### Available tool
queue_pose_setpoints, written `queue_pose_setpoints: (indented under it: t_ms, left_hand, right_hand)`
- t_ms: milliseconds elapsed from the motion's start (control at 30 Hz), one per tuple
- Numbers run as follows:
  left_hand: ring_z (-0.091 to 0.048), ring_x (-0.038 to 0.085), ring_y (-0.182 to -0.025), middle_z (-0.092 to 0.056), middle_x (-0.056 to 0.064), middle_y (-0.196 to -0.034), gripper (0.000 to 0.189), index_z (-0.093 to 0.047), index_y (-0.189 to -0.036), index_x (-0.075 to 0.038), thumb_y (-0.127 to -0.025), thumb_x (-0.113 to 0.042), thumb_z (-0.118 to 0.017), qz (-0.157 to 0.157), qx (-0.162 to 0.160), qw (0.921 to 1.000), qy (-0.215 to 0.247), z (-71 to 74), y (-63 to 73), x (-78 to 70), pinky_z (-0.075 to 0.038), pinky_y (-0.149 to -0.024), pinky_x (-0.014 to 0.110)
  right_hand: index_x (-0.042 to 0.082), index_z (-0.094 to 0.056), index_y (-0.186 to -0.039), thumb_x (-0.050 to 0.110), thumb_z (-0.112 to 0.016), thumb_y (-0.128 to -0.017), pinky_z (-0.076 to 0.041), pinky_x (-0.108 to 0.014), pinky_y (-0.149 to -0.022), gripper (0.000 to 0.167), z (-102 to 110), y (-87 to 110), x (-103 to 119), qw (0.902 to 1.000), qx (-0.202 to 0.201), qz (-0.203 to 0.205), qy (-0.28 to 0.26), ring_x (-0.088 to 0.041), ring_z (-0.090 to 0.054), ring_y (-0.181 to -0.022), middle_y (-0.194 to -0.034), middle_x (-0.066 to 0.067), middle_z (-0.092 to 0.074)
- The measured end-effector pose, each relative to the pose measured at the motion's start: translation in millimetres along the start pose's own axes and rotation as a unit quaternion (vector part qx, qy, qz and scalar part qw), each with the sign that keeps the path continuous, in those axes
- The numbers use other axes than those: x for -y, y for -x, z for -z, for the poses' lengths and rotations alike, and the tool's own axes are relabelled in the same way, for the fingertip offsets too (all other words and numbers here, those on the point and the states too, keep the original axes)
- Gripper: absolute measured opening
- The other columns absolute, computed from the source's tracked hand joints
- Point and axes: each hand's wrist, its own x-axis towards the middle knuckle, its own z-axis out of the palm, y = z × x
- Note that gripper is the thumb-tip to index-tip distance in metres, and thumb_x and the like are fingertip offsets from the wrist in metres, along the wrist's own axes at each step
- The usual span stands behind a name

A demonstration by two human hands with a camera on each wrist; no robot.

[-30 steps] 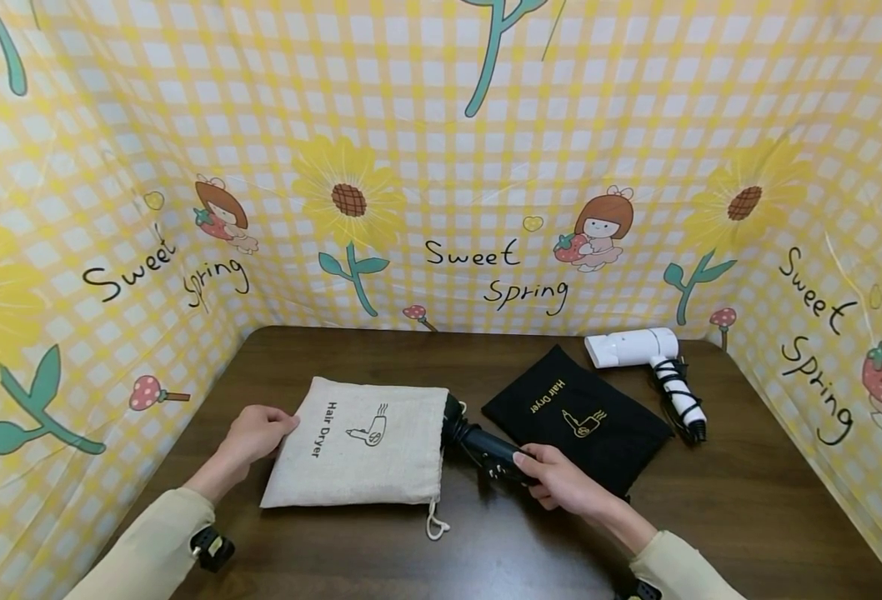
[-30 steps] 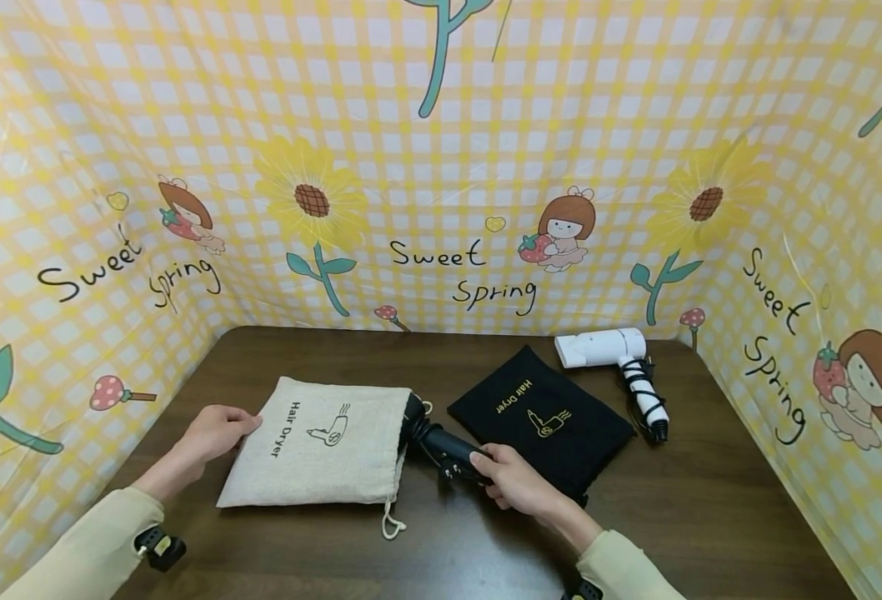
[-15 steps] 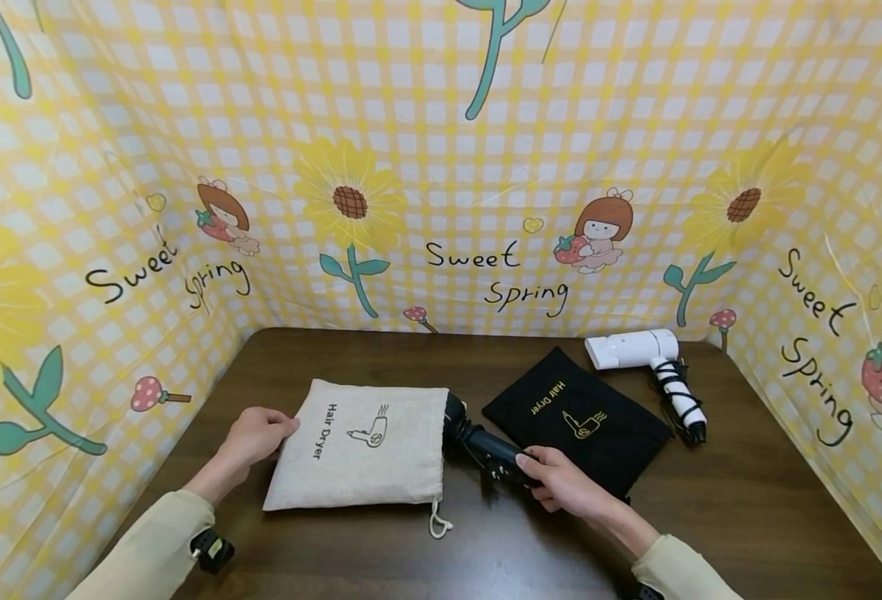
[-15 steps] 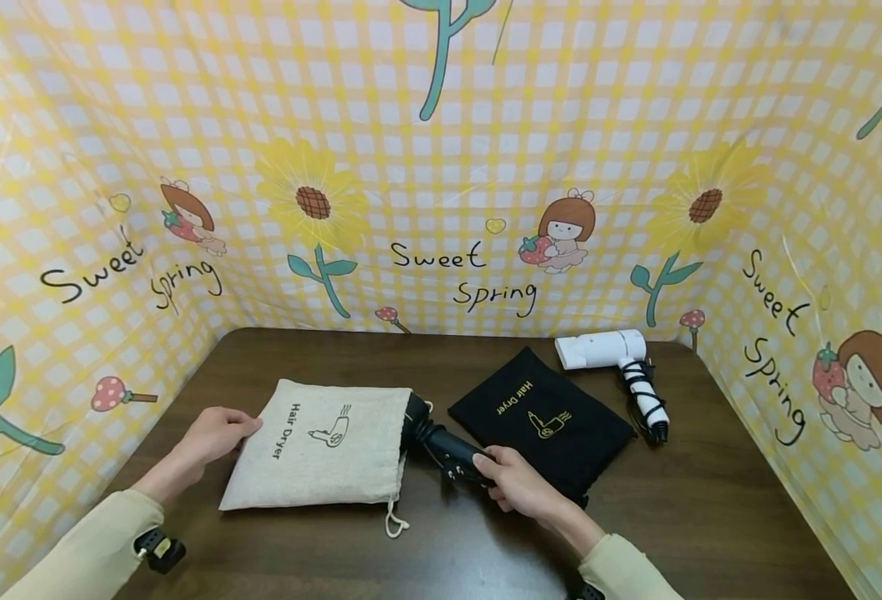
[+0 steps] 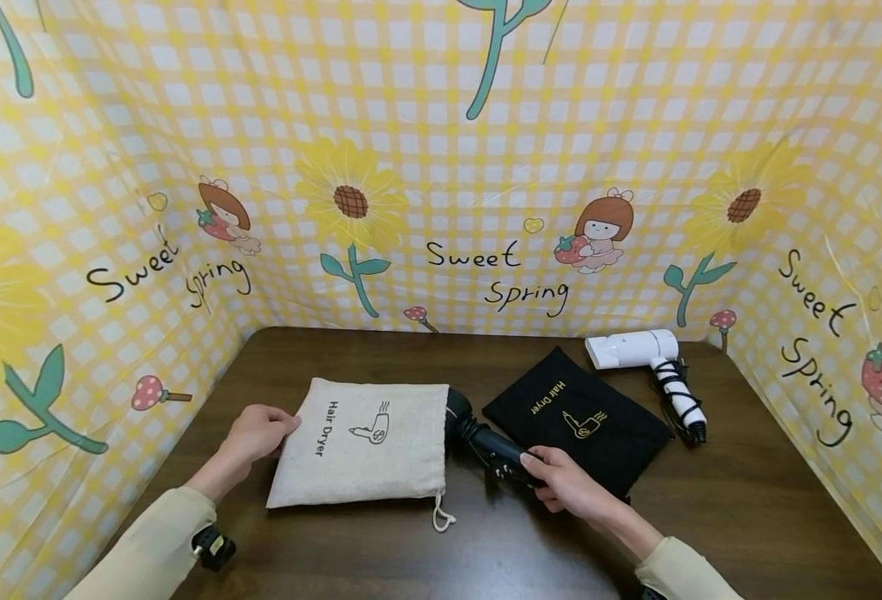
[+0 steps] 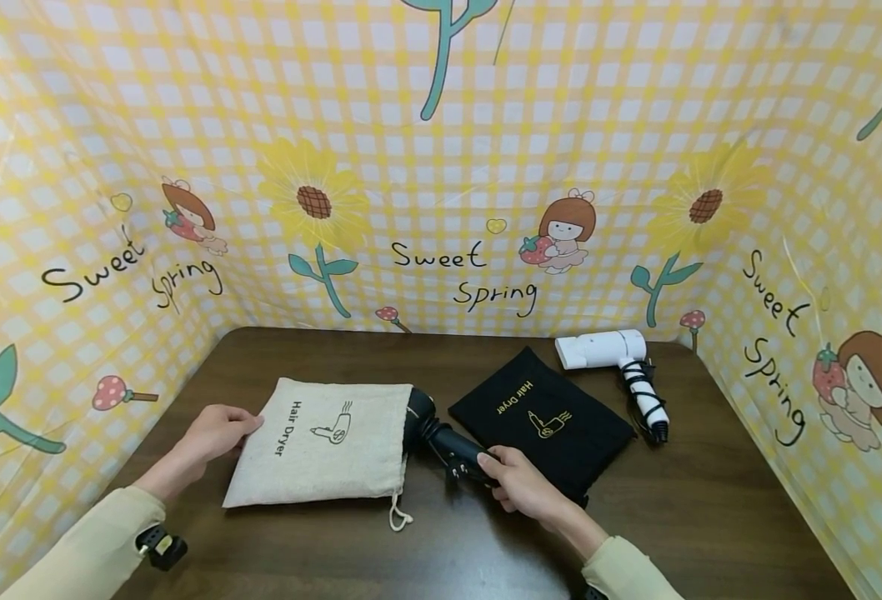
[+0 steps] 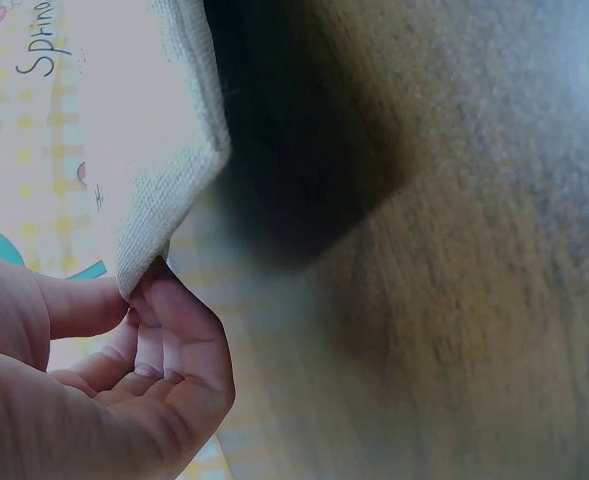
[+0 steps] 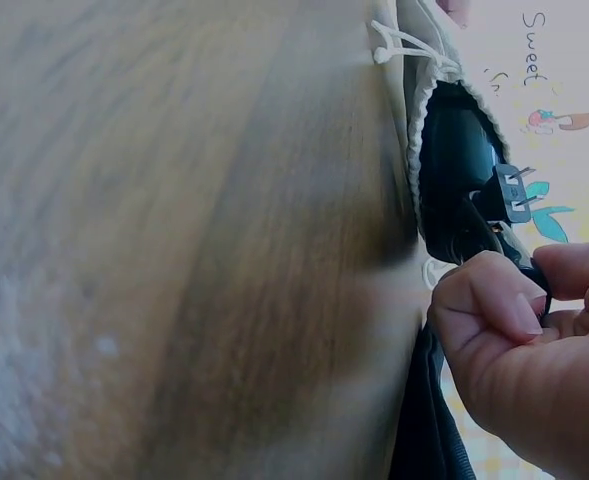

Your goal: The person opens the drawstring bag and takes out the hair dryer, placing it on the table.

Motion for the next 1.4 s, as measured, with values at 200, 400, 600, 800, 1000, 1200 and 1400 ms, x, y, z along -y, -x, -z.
queue_pose_setpoints:
  t_ms: [200, 400, 600, 800, 1000, 1200, 1400]
  left_hand:
    - [-0.065, 0.024, -0.085, -0.067, 0.018, -0.104, 0.033, -0.070, -0.115, 0.013, -0.107, -0.018, -0.060, 0.000, 0.000, 1.0000, -0.002, -1.7, 0.3, 0.2, -0.059, -0.073, 0.039]
    - [-0.064, 0.023, -0.083, -0.066, 0.015, -0.099, 0.031, -0.071, -0.111, 0.011, -0.107, -0.019, -0.061, -0.005, -0.003, 1.0000, -0.002, -2.4, -0.2, -2.4, -0.058, -0.071, 0.038]
    - [-0.064, 0.025, -0.083, -0.065, 0.013, -0.095, 0.029, -0.072, -0.108, 0.010, -0.106, -0.017, -0.061, -0.006, -0.006, 0.9999, -0.009, -2.2, -0.6, 0.5, -0.058, -0.070, 0.038]
    - [-0.065, 0.025, -0.085, -0.066, 0.015, -0.098, 0.029, -0.072, -0.108, 0.010, -0.106, -0.017, -0.061, -0.004, -0.003, 1.0000, -0.005, -1.5, -1.3, 2.2, -0.059, -0.072, 0.039]
    - [-0.064, 0.024, -0.086, -0.066, 0.017, -0.102, 0.031, -0.071, -0.112, 0.011, -0.106, -0.018, -0.061, 0.000, 0.000, 1.0000, -0.001, -1.5, 0.3, 1.8, -0.059, -0.072, 0.038]
    - [-0.063, 0.023, -0.084, -0.066, 0.017, -0.102, 0.031, -0.071, -0.112, 0.012, -0.107, -0.017, -0.061, 0.000, 0.000, 1.0000, 0.003, -1.4, 1.8, 4.9, -0.059, -0.072, 0.038]
    - [-0.063, 0.023, -0.083, -0.066, 0.016, -0.100, 0.029, -0.071, -0.110, 0.011, -0.106, -0.016, -0.061, 0.001, -0.003, 1.0000, 0.005, -0.7, -1.1, 4.6, -0.059, -0.072, 0.038]
  right_hand:
    - [-0.002, -0.049, -0.120, 0.032, -0.044, -0.115, -0.028, -0.021, -0.051, 0.035, 0, 2.4, 0, 0.9999, -0.006, -0.002, 0.011, -0.005, -0.027, -0.054, -0.080, 0.000, -0.046]
    - [-0.006, -0.049, -0.123, 0.029, -0.045, -0.115, -0.026, -0.021, -0.050, 0.035, -6, 5.5, 2, 0.9990, -0.042, -0.016, 0.008, -0.007, -0.024, -0.054, -0.079, -0.002, -0.045]
    - [-0.007, -0.048, -0.123, 0.027, -0.044, -0.115, -0.024, -0.021, -0.049, 0.035, -8, 6.0, 2, 0.9982, -0.057, -0.020, 0.002, -0.007, -0.024, -0.054, -0.082, -0.004, -0.047]
    - [-0.005, -0.049, -0.118, 0.027, -0.043, -0.116, -0.024, -0.022, -0.049, 0.032, -8, 6.5, 1, 0.9978, -0.062, -0.021, -0.004, -0.008, -0.024, -0.053, -0.082, -0.005, -0.047]
    - [-0.004, -0.049, -0.117, 0.028, -0.044, -0.115, -0.025, -0.021, -0.050, 0.033, -6, 8.1, -1, 0.9984, -0.054, -0.016, -0.006, -0.006, -0.026, -0.054, -0.083, -0.004, -0.048]
    - [-0.002, -0.049, -0.114, 0.034, -0.045, -0.114, -0.028, -0.021, -0.051, 0.036, -4, 11.0, -3, 0.9989, -0.047, -0.001, -0.003, -0.005, -0.030, -0.056, -0.085, -0.003, -0.049]
    - [-0.004, -0.048, -0.117, 0.027, -0.043, -0.116, -0.025, -0.021, -0.049, 0.031, -6, 10.2, 0, 0.9970, -0.075, -0.018, -0.008, -0.008, -0.027, -0.054, -0.086, -0.006, -0.048]
